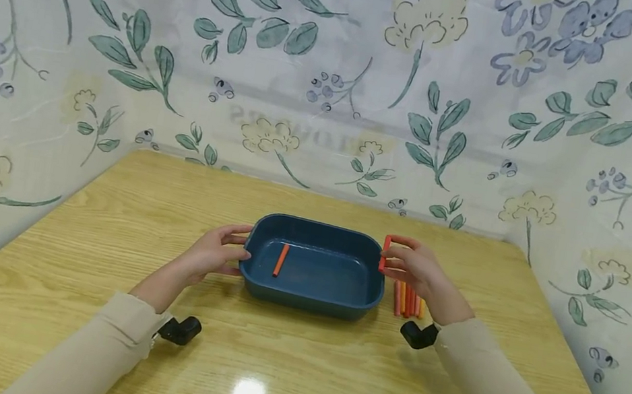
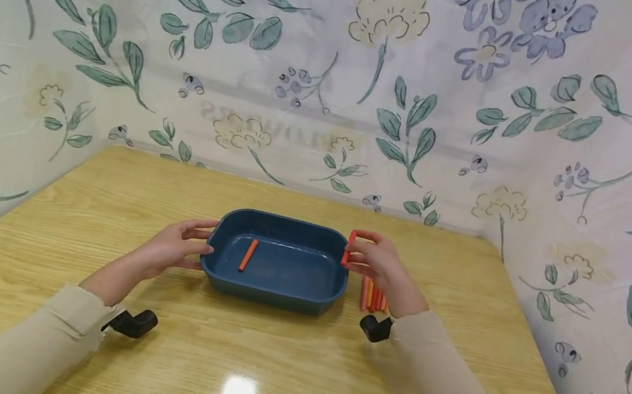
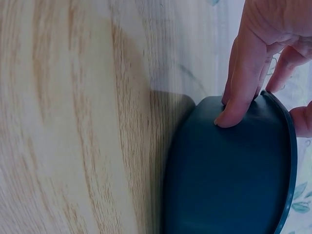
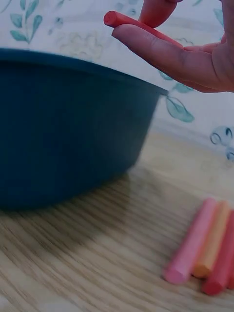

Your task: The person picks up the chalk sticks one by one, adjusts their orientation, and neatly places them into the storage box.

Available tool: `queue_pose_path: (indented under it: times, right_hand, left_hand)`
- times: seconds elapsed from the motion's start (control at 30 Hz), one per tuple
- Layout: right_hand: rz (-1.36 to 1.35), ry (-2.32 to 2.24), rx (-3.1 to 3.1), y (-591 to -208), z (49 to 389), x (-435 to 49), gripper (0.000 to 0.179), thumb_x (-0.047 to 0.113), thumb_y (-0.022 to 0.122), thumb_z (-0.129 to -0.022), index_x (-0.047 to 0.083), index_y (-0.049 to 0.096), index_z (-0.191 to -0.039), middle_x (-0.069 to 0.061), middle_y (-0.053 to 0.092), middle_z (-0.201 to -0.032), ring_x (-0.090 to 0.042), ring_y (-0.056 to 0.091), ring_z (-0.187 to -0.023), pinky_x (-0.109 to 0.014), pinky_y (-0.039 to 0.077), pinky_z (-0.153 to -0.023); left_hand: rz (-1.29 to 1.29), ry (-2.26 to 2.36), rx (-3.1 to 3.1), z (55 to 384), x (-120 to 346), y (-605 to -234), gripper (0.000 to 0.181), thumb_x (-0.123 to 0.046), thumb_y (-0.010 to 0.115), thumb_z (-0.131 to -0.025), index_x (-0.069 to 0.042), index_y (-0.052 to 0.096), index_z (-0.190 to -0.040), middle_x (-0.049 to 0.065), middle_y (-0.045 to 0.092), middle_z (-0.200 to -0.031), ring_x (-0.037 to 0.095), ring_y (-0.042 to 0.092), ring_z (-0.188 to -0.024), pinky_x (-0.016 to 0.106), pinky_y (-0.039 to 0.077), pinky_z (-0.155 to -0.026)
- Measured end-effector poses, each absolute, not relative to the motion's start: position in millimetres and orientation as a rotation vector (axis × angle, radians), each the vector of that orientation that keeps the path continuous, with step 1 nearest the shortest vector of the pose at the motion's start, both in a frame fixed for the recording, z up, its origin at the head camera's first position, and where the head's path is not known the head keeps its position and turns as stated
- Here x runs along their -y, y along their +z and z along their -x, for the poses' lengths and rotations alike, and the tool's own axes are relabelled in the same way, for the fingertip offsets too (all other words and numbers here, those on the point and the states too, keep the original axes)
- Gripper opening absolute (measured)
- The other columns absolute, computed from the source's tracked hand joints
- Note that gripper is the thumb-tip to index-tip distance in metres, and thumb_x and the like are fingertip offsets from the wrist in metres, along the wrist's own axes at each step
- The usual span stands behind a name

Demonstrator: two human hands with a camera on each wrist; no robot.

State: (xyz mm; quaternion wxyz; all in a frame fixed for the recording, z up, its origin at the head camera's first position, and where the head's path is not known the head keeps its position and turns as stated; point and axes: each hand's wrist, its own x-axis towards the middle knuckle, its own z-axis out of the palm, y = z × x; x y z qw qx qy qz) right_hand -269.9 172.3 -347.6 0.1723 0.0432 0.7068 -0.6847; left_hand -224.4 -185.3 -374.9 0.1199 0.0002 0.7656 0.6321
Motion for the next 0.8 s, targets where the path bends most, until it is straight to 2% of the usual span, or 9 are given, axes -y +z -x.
queue_pose_path:
  times: [0.27,0.47,0.67,0.8]
  right_hand:
    - [-0.107,-1.963,-1.943,-340,272,-148,0.057,0.000,0.056,-0.089,0.000,0.034,-0.141,-0.027,0.050,-0.120,-0.016,0.062,-0.069,-0.031,0.056,-0.072]
    - [-0.077,-1.931,-1.964,-337,274,-135,0.054,0.000,0.058,-0.089,0.001,0.039,-0.139,-0.025,0.056,-0.114,-0.015,0.063,-0.067,-0.033,0.056,-0.074]
    - [-0.087,-1.925,-1.939,-333,276,-123,0.054,0.000,0.058,-0.089,0.000,0.039,-0.139,-0.029,0.048,-0.126,-0.015,0.064,-0.070,-0.032,0.056,-0.073]
    - [-0.091,-1.904,-1.922,-328,278,-114,0.054,0.001,0.059,-0.089,-0.001,0.037,-0.139,-0.024,0.052,-0.120,-0.017,0.063,-0.074,-0.032,0.056,-0.074]
  left_hand:
    - [-0.006,1.869,-2.217,223,190,-379,0.061,0.001,0.054,-0.090,-0.001,0.028,-0.145,0.029,0.032,-0.140,0.042,0.052,-0.111,0.043,0.054,-0.077]
    - [-0.023,1.867,-2.222,224,190,-379,0.061,0.000,0.053,-0.090,-0.001,0.027,-0.145,0.030,0.031,-0.140,0.042,0.052,-0.111,0.043,0.054,-0.077]
    - [-0.025,1.869,-2.211,227,188,-379,0.060,0.000,0.053,-0.091,-0.001,0.027,-0.145,0.030,0.031,-0.140,0.041,0.053,-0.110,0.042,0.054,-0.077]
    - [-0.039,1.865,-2.210,228,187,-379,0.061,0.000,0.053,-0.090,-0.001,0.027,-0.145,0.030,0.031,-0.140,0.042,0.053,-0.110,0.042,0.054,-0.077]
